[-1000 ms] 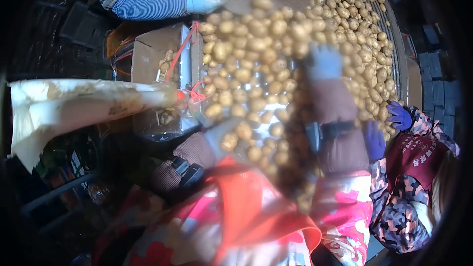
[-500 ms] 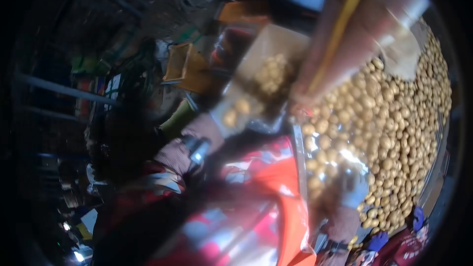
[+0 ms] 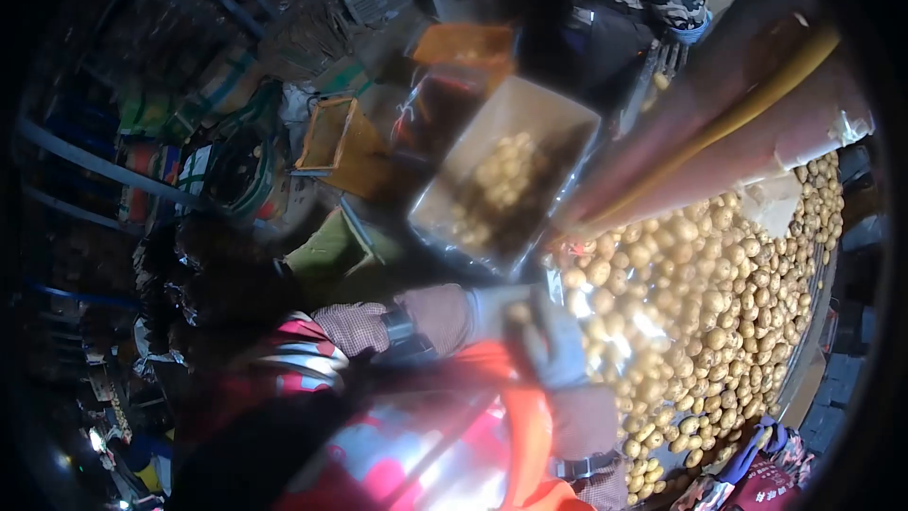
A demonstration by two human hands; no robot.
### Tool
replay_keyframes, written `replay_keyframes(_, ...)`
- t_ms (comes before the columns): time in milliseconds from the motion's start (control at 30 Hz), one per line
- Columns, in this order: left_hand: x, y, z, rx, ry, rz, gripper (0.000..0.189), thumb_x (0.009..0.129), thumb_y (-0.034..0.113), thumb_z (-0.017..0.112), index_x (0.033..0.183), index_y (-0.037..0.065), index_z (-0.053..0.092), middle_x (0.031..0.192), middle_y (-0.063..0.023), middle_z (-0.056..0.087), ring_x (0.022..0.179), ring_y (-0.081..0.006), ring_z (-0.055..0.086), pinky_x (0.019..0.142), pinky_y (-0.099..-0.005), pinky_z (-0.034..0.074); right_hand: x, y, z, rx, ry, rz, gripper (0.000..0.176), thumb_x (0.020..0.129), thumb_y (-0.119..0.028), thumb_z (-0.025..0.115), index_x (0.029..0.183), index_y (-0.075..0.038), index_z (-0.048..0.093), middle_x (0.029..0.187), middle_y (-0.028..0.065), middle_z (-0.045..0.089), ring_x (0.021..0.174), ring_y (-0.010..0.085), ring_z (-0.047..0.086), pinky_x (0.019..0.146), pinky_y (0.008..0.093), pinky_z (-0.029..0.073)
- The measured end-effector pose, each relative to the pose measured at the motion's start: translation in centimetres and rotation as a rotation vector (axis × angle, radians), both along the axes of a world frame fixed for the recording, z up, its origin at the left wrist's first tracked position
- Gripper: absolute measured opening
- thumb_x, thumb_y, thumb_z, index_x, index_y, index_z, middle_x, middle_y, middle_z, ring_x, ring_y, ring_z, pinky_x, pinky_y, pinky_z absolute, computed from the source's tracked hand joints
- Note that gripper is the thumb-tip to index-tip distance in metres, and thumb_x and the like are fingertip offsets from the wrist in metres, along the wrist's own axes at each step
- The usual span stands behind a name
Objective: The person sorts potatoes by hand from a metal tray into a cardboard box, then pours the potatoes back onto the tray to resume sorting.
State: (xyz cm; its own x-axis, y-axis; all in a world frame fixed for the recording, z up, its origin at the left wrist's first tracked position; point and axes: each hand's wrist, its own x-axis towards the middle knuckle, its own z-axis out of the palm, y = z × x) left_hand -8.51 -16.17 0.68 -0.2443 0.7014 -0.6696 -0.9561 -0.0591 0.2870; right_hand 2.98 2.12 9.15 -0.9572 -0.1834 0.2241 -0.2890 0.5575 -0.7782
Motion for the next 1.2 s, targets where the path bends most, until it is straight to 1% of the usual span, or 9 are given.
replay_keyframes(67, -1.3, -0.9, -1.9, -0.081, -0.138, 0.144, 0.011, 0.092, 0.018, 0.065, 0.092, 0.008, 0.069, 0.072, -0.0059, 0.063, 0.054, -0.0209, 0.06, 0.052, -0.0393, 0.053, -0.8, 0.5, -0.9, -0.05, 0.06, -0.057, 0.042, 0.09, -0.016, 0.062, 0.129, -0.001, 0.059, 0.114, 0.0223, 0.066, 0.102, 0.0379, 0.065, 0.087, 0.0412, 0.052)
replay_keyframes(200, -13.4, -9.5, 3.8, -0.513, 0.99, -0.139, 0.016, 0.095, 0.02, 0.062, 0.102, 0.005, 0.066, 0.082, -0.0085, 0.065, 0.066, -0.0227, 0.062, 0.06, -0.0396, 0.054, 3.1, 4.3, 2.2, 0.21, -0.279, -0.294, 0.037, 0.094, -0.021, 0.055, 0.125, -0.002, 0.06, 0.118, 0.0217, 0.064, 0.108, 0.0425, 0.06, 0.095, 0.0469, 0.049)
replay_keyframes(300, -17.8, -10.3, 9.9, -0.956, 1.34, -0.316, 0.021, 0.096, 0.021, 0.06, 0.109, 0.004, 0.064, 0.09, -0.0105, 0.066, 0.075, -0.0241, 0.064, 0.065, -0.0399, 0.054, 5.8, 4.5, -1.2, 0.389, -0.27, -0.371, 0.04, 0.085, -0.023, 0.063, 0.12, -0.005, 0.061, 0.119, 0.0193, 0.062, 0.111, 0.041, 0.058, 0.096, 0.0481, 0.046)
replay_keyframes(633, 3.4, 4.5, 6.2, -0.164, 0.259, -0.706, 0.04, 0.102, 0.026, 0.053, 0.13, -0.002, 0.056, 0.116, -0.0169, 0.067, 0.101, -0.028, 0.067, 0.083, -0.0405, 0.056, 15.9, 8.0, -6.7, 0.492, -0.083, -0.78, 0.056, 0.077, -0.029, 0.068, 0.13, -0.013, 0.059, 0.122, 0.0161, 0.056, 0.115, 0.0395, 0.051, 0.096, 0.0567, 0.04)
replay_keyframes(700, 4.1, 9.0, 3.5, -0.219, 0.28, -0.822, 0.039, 0.105, 0.03, 0.047, 0.13, 0.0, 0.055, 0.107, -0.015, 0.069, 0.086, -0.0232, 0.066, 0.071, -0.0347, 0.053, 18.6, 9.1, -10.5, 0.54, 0.019, -1.009, 0.042, 0.079, -0.026, 0.066, 0.118, -0.01, 0.064, 0.112, 0.0187, 0.062, 0.102, 0.0388, 0.059, 0.088, 0.0535, 0.046)
replay_keyframes(767, 4.9, 11.7, -1.1, -0.063, 0.366, -0.757, 0.038, 0.105, 0.028, 0.045, 0.131, 0.001, 0.054, 0.111, -0.0166, 0.068, 0.081, -0.0245, 0.065, 0.069, -0.0334, 0.053, 22.4, 11.9, -12.2, 0.466, -0.519, -1.026, 0.028, 0.081, -0.022, 0.065, 0.105, -0.01, 0.068, 0.094, 0.0175, 0.066, 0.087, 0.0379, 0.063, 0.077, 0.0501, 0.049)
replay_keyframes(833, 6.9, 14.3, 3.4, -0.209, 0.457, -0.749, 0.043, 0.105, 0.034, 0.041, 0.133, 0.004, 0.054, 0.117, -0.0167, 0.067, 0.088, -0.0269, 0.065, 0.075, -0.0382, 0.053, 26.9, 12.4, -11.7, 0.429, -0.361, -1.277, 0.02, 0.082, -0.018, 0.065, 0.099, -0.01, 0.071, 0.082, 0.0157, 0.066, 0.08, 0.0377, 0.064, 0.071, 0.0488, 0.05)
replay_keyframes(1133, 8.1, 16.2, 0.9, -0.455, 0.552, -0.832, 0.055, 0.104, 0.049, 0.034, 0.131, 0.007, 0.059, 0.117, -0.0128, 0.07, 0.088, -0.0304, 0.066, 0.081, -0.0469, 0.05, 38.7, 20.6, -9.6, 0.624, -0.314, -1.574, 0.026, 0.088, -0.018, 0.063, 0.111, -0.007, 0.068, 0.102, 0.0166, 0.069, 0.093, 0.0349, 0.066, 0.086, 0.0428, 0.052)
replay_keyframes(1200, 8.4, 16.1, 0.9, -0.474, 0.557, -0.81, 0.055, 0.104, 0.049, 0.035, 0.129, 0.007, 0.06, 0.114, -0.0128, 0.07, 0.087, -0.0294, 0.066, 0.079, -0.045, 0.051, 37.4, 24.5, -8.9, 0.372, -0.256, -1.639, 0.037, 0.092, -0.027, 0.061, 0.124, -0.008, 0.062, 0.109, 0.0166, 0.068, 0.097, 0.0302, 0.065, 0.087, 0.0403, 0.052)
